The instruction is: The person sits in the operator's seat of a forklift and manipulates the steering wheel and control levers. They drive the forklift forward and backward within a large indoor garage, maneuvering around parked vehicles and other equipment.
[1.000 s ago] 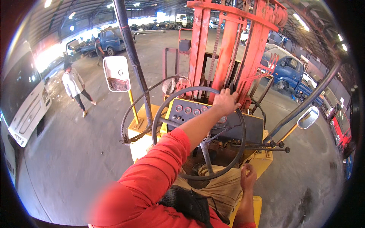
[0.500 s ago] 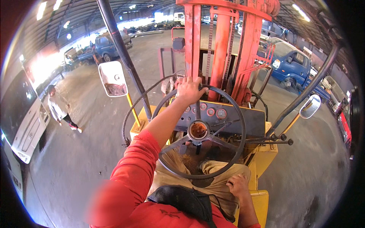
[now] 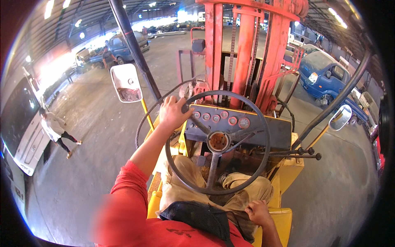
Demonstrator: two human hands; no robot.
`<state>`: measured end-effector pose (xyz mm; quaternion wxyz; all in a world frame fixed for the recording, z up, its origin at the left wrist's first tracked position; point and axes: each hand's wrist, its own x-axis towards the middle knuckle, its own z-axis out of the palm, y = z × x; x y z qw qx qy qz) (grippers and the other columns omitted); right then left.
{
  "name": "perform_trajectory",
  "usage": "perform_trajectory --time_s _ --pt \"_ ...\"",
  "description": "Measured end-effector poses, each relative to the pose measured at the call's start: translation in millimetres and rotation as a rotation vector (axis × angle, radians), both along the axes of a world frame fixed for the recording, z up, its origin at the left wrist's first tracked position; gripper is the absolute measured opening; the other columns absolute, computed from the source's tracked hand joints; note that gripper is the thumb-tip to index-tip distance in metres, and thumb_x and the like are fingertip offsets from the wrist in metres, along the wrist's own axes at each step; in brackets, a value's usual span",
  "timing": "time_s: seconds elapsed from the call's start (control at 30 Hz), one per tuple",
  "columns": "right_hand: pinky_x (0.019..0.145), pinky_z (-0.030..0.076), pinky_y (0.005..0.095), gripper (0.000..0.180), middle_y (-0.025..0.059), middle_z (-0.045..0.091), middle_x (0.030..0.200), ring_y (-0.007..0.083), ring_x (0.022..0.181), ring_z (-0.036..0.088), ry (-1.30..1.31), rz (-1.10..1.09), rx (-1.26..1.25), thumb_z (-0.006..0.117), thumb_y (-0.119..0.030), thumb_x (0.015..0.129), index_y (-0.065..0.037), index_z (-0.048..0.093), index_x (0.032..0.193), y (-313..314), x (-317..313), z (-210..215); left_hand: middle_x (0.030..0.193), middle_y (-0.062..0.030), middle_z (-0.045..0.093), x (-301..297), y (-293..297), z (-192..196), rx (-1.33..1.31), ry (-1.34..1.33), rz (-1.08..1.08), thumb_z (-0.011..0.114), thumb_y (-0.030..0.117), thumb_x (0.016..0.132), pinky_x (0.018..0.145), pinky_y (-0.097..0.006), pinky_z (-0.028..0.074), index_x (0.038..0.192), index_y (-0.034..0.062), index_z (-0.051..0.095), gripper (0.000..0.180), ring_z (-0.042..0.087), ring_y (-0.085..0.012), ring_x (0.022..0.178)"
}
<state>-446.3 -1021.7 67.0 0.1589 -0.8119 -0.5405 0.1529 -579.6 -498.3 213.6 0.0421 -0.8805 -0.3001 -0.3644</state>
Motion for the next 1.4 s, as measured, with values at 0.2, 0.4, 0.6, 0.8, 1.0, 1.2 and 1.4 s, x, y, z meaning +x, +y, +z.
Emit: perform_trajectory --time_s 0.2,0.4,0.6,0.8,1.0,1.2,1.4 --pt "0.091 0.043 0.0530 0.020 0.0107 0.069 0.099 0.0364 0.104 0.065 0.071 -0.048 0.037 0.075 -0.028 0.093 -0.010 0.070 0.097 12.8 8.9 -2.7 0.095 -0.0122 0.067 -61.8 -16.4 -30.2 -0.055 -0.018 -0.032 0.088 0.055 0.076 0.085 -0.047 0.056 0.104 0.0068 0.076 0.056 0.066 -0.0333 0.094" --pt "0.093 0.043 0.0533 0.021 0.0095 0.069 0.102 0.0354 0.107 0.064 0.046 -0.052 0.007 0.071 -0.032 0.097 -0.011 0.071 0.101 22.7 18.1 -14.4 0.081 -0.0092 0.064 -131.2 -25.1 -100.5 -0.530 -0.532 -0.294 0.070 0.039 0.103 0.072 -0.038 0.049 0.095 -0.0018 0.068 0.041 0.061 -0.0229 0.076" --pt "0.093 0.044 0.0516 0.022 0.0091 0.069 0.102 0.0340 0.108 0.064 0.052 -0.045 0.020 0.072 -0.033 0.097 -0.011 0.071 0.099 19.3 22.4 -17.8 0.083 -0.0101 0.069 -185.3 -97.6 -216.1 -0.917 -0.333 0.048 0.074 0.005 0.096 0.073 -0.034 0.053 0.093 0.0014 0.065 0.010 0.063 -0.0129 0.079" --pt "0.096 0.043 0.0511 0.016 0.0094 0.070 0.101 0.0345 0.109 0.063 0.155 -0.088 0.009 0.075 -0.028 0.095 -0.011 0.073 0.098 21.5 16.0 6.9 0.089 -0.0165 0.073 -184.5 -139.3 -183.0 -0.720 0.250 -0.117 0.075 0.048 0.095 0.078 -0.051 0.057 0.093 0.0083 0.068 0.040 0.072 -0.0400 0.085" --pt "0.099 0.041 0.0502 0.017 0.0112 0.070 0.102 0.0355 0.109 0.063 0.225 -0.065 -0.021 0.074 -0.027 0.096 -0.010 0.074 0.100 27.7 28.9 10.0 0.084 -0.0185 0.070 -190.8 -116.7 -153.6 -0.897 0.511 -0.422 0.068 0.041 0.102 0.074 -0.050 0.054 0.094 0.0059 0.068 0.035 0.070 -0.0376 0.080" --pt "0.098 0.041 0.0501 0.017 0.0113 0.070 0.101 0.0360 0.108 0.063 0.233 -0.039 -0.010 0.075 -0.025 0.096 -0.008 0.073 0.098 25.4 31.2 10.2 0.071 -0.0081 0.057 -202.7 -148.0 -108.4 -1.275 0.564 -0.665 0.068 0.038 0.106 0.069 -0.037 0.052 0.086 0.0026 0.061 0.041 0.058 -0.0136 0.070" --pt "0.090 0.046 0.0500 0.015 0.0132 0.069 0.095 0.0378 0.101 0.064 0.178 -0.010 0.059 0.078 -0.021 0.091 -0.007 0.073 0.093 24.7 27.7 18.1 0.070 -0.0063 0.058 -229.5 -153.7 -130.1 -1.477 0.319 -0.470 0.071 0.038 0.104 0.068 -0.033 0.052 0.090 0.0046 0.067 0.037 0.060 -0.0101 0.070"
